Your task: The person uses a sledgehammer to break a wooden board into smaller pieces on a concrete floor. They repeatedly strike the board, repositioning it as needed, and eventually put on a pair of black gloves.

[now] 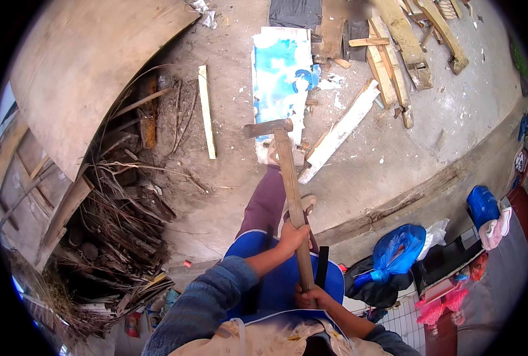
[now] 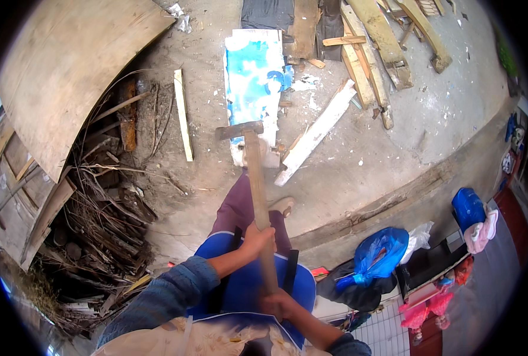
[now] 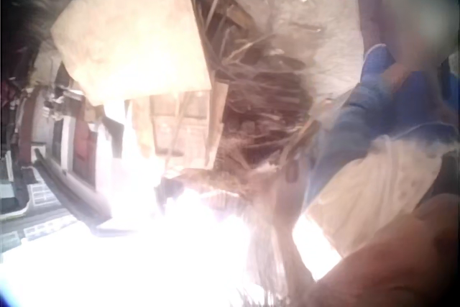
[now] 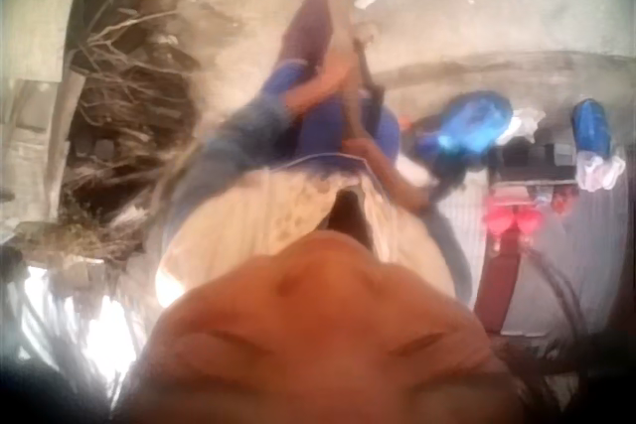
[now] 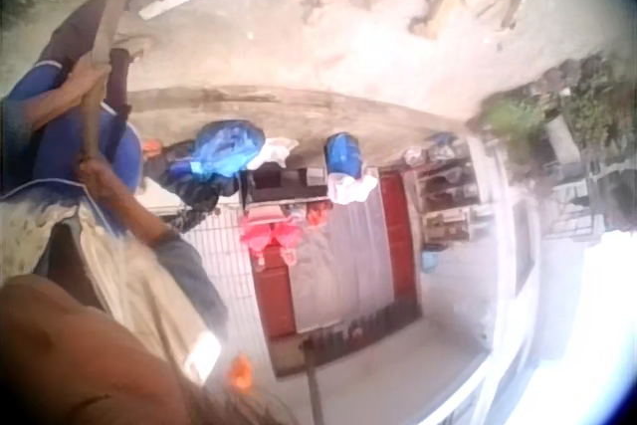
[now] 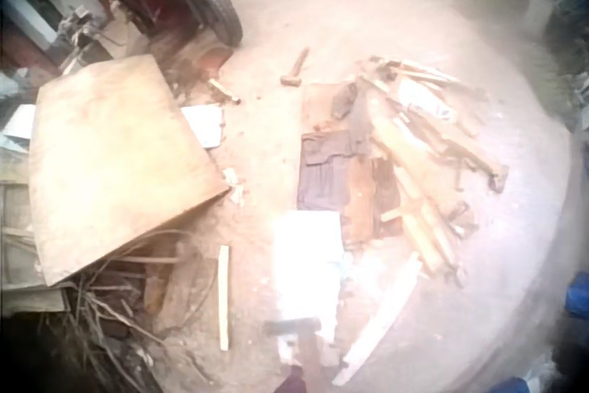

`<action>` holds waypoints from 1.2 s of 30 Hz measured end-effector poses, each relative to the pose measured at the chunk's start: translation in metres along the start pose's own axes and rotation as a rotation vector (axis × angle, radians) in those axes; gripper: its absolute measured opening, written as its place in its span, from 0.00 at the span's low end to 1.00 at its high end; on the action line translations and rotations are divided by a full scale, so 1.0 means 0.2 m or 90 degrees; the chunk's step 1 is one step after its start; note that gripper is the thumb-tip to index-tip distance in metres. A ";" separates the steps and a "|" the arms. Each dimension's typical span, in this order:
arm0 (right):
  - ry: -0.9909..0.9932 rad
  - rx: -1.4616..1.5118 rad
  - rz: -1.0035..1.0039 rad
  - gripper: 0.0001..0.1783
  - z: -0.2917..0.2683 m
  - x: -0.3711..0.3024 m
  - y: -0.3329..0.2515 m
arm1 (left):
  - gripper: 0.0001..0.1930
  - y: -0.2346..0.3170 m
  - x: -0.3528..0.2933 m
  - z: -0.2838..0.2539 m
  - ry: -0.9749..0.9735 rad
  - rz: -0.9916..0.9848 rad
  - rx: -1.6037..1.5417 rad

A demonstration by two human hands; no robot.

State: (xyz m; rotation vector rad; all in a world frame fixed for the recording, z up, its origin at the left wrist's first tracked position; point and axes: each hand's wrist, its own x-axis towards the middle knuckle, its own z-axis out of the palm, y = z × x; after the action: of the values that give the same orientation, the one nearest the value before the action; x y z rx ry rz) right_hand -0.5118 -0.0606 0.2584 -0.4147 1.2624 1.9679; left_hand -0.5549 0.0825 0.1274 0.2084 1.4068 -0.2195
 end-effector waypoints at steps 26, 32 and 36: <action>0.665 -1.065 -0.568 0.23 -0.77 0.34 -0.03 | 0.14 -0.48 0.30 -0.11 -0.057 0.007 -0.116; 0.655 -1.007 -0.595 0.19 -0.88 0.37 0.04 | 0.11 -0.54 0.22 -0.18 -0.235 0.074 -0.152; 0.692 -0.896 -0.535 0.18 -0.91 0.46 0.00 | 0.11 -0.46 0.27 -0.13 -0.136 0.059 -0.147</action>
State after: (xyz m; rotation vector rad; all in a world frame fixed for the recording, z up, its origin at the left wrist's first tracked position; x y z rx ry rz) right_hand -0.5960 -0.1816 0.1179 -2.4080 -0.2003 1.4645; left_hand -0.5972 0.0005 0.0680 0.0563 1.1957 -0.0016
